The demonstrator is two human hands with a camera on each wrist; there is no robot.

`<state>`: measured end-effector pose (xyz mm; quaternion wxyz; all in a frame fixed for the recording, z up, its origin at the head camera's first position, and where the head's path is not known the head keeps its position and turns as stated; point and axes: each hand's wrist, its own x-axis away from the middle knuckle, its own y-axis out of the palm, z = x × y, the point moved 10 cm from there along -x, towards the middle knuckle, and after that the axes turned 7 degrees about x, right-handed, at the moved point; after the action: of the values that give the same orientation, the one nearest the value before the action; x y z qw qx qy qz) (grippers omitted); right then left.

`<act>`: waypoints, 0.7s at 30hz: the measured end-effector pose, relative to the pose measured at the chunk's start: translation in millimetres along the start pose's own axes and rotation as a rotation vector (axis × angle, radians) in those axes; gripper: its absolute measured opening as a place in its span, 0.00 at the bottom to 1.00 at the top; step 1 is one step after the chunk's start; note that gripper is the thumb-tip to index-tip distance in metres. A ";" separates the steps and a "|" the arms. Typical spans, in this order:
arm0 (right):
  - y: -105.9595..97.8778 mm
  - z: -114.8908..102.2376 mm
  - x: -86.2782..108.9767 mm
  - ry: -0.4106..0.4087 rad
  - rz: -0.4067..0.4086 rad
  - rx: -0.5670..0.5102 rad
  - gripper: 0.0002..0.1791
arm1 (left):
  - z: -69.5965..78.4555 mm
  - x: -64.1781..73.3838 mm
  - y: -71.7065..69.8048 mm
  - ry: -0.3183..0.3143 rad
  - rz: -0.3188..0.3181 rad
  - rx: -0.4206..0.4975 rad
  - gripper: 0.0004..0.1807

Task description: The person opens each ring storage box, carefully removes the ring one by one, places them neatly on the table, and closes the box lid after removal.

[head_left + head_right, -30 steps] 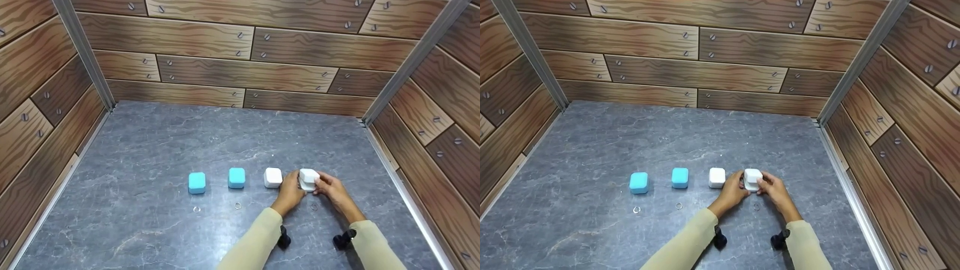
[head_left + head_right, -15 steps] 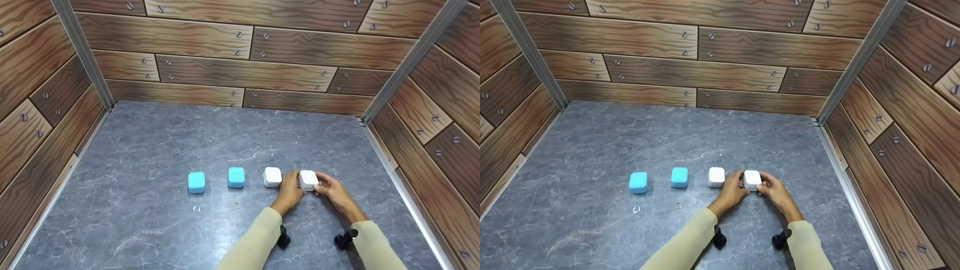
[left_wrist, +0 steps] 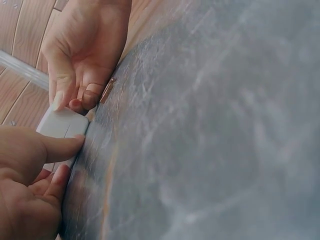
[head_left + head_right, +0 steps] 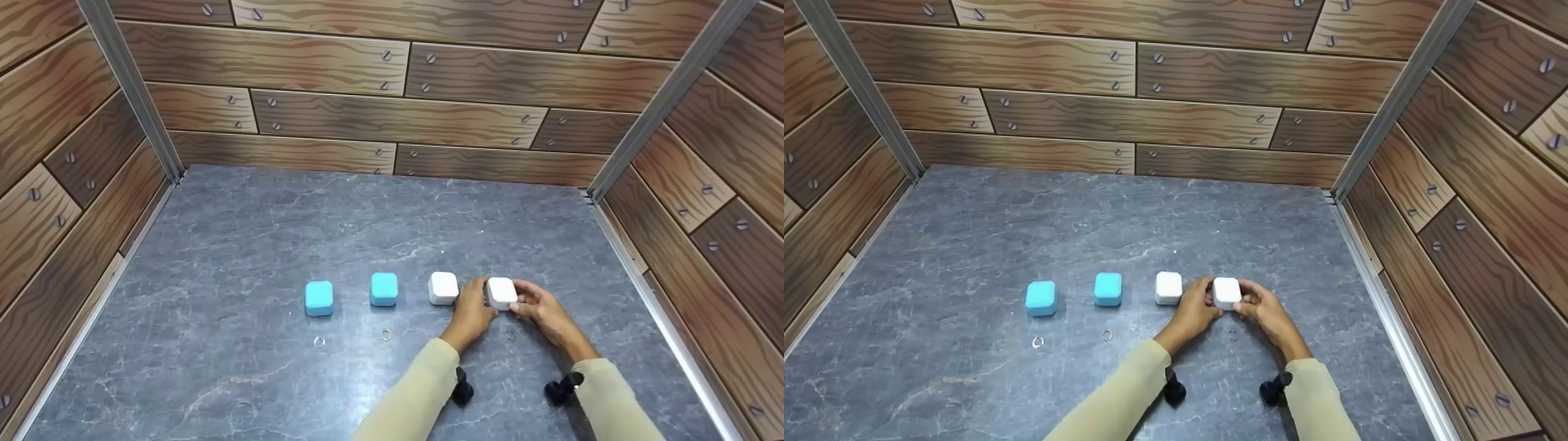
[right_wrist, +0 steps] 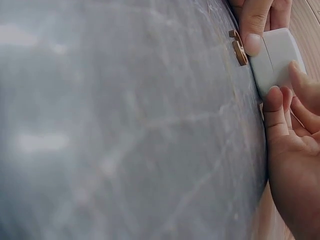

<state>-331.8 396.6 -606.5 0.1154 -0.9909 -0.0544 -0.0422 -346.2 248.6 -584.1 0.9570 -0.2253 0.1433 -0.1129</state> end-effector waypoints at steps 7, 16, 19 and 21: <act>3.3 2.0 -0.5 0.020 0.000 -0.042 0.38 | -4.1 1.8 1.0 -0.010 -0.024 -0.034 0.35; 6.2 -3.2 3.1 -0.007 -0.021 -0.034 0.36 | -0.5 2.2 -0.5 -0.006 -0.088 -0.073 0.39; 6.7 -6.9 2.9 -0.033 -0.037 -0.053 0.35 | 1.6 2.0 -2.2 -0.032 -0.119 -0.072 0.41; 5.4 -8.8 2.4 -0.041 -0.030 -0.073 0.32 | 2.4 1.7 -3.7 -0.062 -0.138 -0.061 0.43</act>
<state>-329.4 389.6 -598.9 0.0773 -0.9942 -0.0700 -0.0257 -344.4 245.8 -580.7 0.9436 -0.2670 0.1012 -0.1674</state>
